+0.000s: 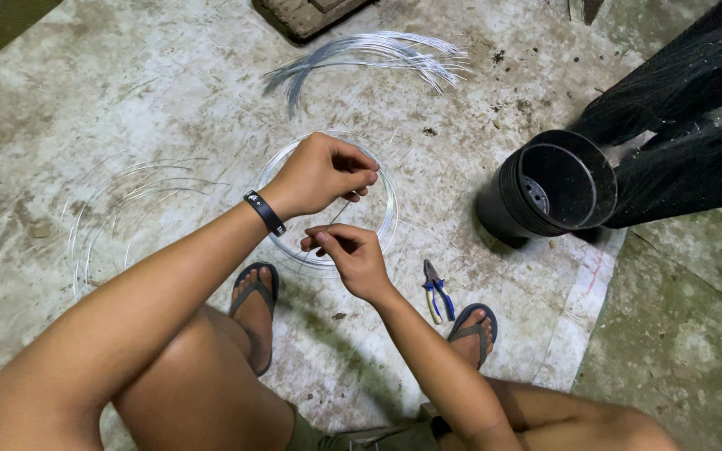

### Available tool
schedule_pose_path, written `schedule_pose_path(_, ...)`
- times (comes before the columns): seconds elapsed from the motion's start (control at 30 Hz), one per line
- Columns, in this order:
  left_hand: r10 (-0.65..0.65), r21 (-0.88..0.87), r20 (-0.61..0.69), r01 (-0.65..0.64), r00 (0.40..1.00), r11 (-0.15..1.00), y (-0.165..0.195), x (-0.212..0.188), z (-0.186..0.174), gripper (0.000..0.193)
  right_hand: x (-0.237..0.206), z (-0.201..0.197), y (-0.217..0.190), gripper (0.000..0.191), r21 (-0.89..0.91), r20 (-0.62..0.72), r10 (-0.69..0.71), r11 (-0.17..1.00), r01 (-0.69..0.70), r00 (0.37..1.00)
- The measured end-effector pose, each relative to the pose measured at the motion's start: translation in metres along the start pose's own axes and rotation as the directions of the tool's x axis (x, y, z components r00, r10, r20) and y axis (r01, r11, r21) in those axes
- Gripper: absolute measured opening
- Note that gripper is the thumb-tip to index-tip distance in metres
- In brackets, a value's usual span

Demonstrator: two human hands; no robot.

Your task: The person sits on the floor and repeatedly twists thin metal wires into small loops using their hands and a pair of pliers. They cut the twisted sections and place them aside, continuing the process with additional wire segments.

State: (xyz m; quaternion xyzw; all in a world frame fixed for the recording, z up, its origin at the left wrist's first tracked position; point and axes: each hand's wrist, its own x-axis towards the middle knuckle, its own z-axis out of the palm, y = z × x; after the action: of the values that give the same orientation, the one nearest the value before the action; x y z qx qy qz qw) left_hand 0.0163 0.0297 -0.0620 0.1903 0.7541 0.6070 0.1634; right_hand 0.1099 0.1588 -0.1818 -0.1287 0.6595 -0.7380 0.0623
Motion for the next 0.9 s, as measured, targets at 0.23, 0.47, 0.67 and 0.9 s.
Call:
schedule_pose_path(0.23, -0.004, -0.051, -0.019, 0.003, 1.000, 0.999, -0.003, 0.003, 0.000, 0.015, 0.003, -0.003, -0.002, 0.025, -0.010, -0.001, -0.015, 1.000, 0.015, 1.000)
schedule_pose_path(0.47, 0.032, -0.006, -0.065, -0.032, 0.997, 0.999, -0.008, 0.004, 0.001, 0.012, 0.008, -0.010, -0.012, 0.023, 0.024, -0.204, -0.121, 0.991, 0.128, 0.971)
schedule_pose_path(0.67, 0.069, 0.043, -0.077, -0.066, 0.995, 0.997, -0.007, 0.004, 0.001, 0.011, 0.012, -0.012, -0.017, 0.019, 0.087, -0.275, -0.122, 0.985, 0.151, 0.954)
schedule_pose_path(0.9, 0.094, 0.006, -0.116, -0.094, 0.989, 0.996, -0.005, 0.005, 0.003, 0.014, 0.009, -0.011, -0.014, 0.017, 0.047, -0.261, -0.122, 0.989, 0.138, 0.958)
